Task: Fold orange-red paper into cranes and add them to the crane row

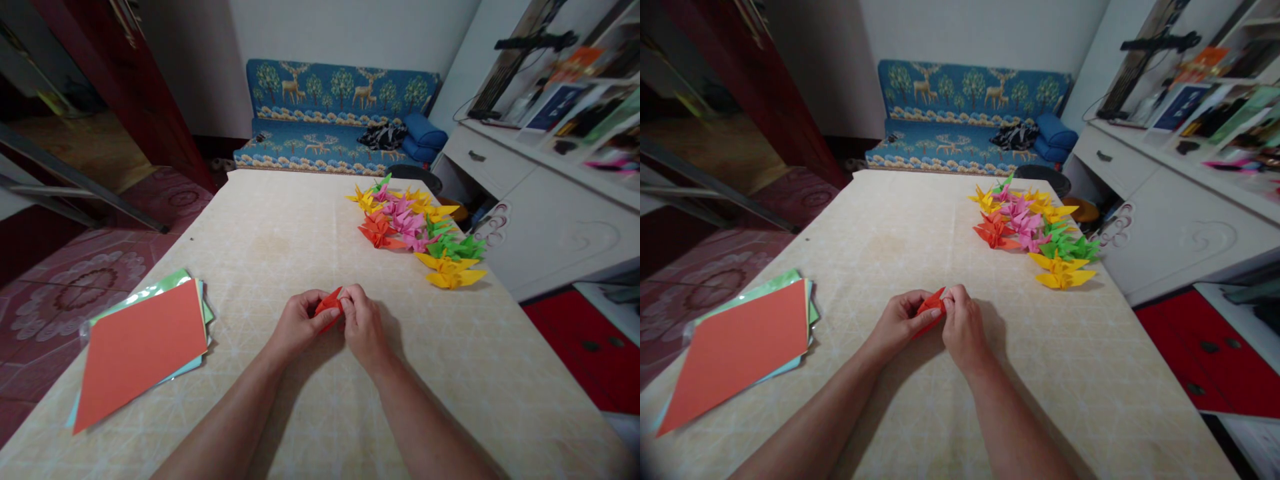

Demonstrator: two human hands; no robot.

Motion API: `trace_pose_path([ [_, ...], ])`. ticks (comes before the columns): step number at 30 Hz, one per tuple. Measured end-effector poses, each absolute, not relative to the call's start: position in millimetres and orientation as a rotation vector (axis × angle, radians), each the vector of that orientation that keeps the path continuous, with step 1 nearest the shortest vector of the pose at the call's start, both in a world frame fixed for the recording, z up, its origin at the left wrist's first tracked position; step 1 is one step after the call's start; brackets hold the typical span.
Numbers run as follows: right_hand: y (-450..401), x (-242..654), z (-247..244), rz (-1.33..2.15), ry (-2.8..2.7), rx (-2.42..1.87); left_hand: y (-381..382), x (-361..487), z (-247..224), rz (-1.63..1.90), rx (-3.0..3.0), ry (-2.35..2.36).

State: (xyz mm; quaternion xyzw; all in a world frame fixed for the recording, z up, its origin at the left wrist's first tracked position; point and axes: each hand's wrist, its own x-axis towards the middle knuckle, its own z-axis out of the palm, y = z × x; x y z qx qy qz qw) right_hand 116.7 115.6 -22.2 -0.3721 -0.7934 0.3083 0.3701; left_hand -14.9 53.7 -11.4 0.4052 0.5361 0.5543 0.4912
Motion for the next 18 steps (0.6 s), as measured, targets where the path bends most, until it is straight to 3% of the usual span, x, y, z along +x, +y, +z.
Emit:
trace_pose_path([
  [8, 122.8, 120.4, -28.4, 1.345, -1.571, -1.088, 58.6, -12.1, -18.4, 1.547, 0.847, 1.291],
  [18, 114.3, 114.1, -22.6, 1.47, -1.318, -0.927, 59.4, -15.2, -20.3, 1.593, 0.727, 1.448],
])
